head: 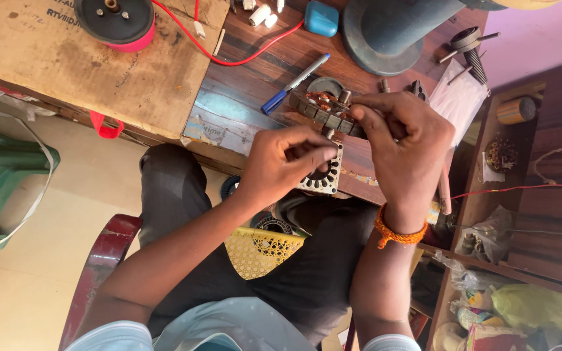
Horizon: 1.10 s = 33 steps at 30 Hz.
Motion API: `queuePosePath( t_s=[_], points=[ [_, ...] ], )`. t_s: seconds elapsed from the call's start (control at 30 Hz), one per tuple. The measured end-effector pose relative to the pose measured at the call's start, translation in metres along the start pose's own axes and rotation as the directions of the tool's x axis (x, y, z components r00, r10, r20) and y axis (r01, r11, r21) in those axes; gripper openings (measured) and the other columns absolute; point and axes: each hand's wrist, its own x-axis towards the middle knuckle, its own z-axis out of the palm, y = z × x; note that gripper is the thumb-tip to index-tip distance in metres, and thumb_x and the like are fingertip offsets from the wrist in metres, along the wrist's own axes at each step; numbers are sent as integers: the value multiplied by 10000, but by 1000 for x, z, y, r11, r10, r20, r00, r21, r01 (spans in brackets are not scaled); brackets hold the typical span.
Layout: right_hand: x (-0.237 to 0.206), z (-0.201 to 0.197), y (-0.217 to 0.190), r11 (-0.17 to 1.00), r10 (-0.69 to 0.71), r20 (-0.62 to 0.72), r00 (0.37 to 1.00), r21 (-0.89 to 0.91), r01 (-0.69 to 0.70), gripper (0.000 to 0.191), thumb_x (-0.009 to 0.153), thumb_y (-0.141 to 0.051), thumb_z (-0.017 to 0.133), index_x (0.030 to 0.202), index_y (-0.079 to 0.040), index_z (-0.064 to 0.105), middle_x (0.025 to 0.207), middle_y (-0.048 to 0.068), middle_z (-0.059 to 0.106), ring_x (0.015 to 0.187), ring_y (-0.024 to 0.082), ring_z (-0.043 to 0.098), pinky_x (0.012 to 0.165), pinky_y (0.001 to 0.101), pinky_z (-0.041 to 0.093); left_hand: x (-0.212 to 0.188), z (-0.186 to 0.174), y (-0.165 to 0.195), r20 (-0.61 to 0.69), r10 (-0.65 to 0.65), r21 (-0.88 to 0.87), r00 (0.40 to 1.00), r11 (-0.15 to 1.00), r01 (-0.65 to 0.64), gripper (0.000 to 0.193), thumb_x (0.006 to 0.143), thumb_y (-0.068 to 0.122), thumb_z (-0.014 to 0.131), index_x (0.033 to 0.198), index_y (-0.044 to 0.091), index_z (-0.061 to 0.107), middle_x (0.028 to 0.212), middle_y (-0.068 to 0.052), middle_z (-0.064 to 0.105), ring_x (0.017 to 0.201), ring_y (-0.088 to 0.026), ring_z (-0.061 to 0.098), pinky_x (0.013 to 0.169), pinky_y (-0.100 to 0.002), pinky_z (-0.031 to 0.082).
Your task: The person sits at a workbench assembling an electric motor armature, pressing copper wire coils into the slots of a laminated core by hand and using a metal rod tool to seat and align the windings. They repeatedly rotate the core, insert coils one at a time, and tap them into place with the rod.
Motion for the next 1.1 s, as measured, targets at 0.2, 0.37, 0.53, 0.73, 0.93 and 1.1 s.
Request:
queuePosePath(
  t_s=[0.2, 0.37, 0.53, 0.73, 0.93, 1.1],
  points=[
    [0, 5, 6, 1000, 4, -22, 1000, 14, -3, 101, 977, 18, 797, 1073, 33, 767, 839, 53, 689, 717, 39, 560, 628, 215, 447, 2, 6, -2, -88, -118, -190, 989, 977, 99, 143, 965, 124, 727, 949, -19, 721, 757, -1, 695, 690, -22, 628, 588, -198, 464],
    [6, 7, 9, 1000, 14, -54, 998, -7, -14, 63, 982, -8, 785, 1020, 33, 755, 732, 17, 620, 655, 23, 516, 572, 220, 401, 3, 9, -2, -146, -129, -268, 981, 959, 86, 134, 969, 118, 730, 910, 1, 704, 749, 17, 670, 664, -14, 588, 585, -198, 444],
    [15, 10, 14, 1000, 9, -65, 998, 1, -8, 56, 965, -9, 769, 1013, 19, 769, 662, -19, 569, 605, 23, 406, 517, 236, 310, 5, 10, -6, -179, -139, -242, 974, 966, 93, 135, 960, 100, 739, 874, 6, 696, 725, 20, 660, 631, -10, 548, 562, -204, 408],
    [13, 5, 27, 999, 45, -115, 992, -21, -48, 55, 958, -28, 775, 1002, 4, 780, 633, -55, 541, 581, 4, 409, 503, 237, 309, 13, 12, -14, -252, -20, -33, 968, 999, 12, 124, 947, 81, 754, 873, 0, 695, 737, 26, 657, 636, -4, 542, 553, -214, 419],
    [17, -23, 41, 983, 125, -213, 969, -108, -151, 88, 924, -64, 821, 970, 5, 789, 608, -43, 423, 573, 27, 333, 500, 264, 249, 4, 10, 10, -167, 439, 504, 883, 808, -307, 97, 949, 93, 781, 951, 66, 688, 813, 21, 698, 706, -85, 629, 634, -259, 478],
    [13, -27, 46, 984, 174, -196, 965, -8, -179, 68, 943, -33, 774, 989, 17, 776, 627, -76, 473, 587, 3, 374, 513, 239, 275, 5, -6, 32, 404, 664, 793, 629, 88, -603, 601, 864, 52, 747, 1399, 276, 590, 1275, 55, 701, 1096, -215, 619, 954, -419, 486]
  ],
)
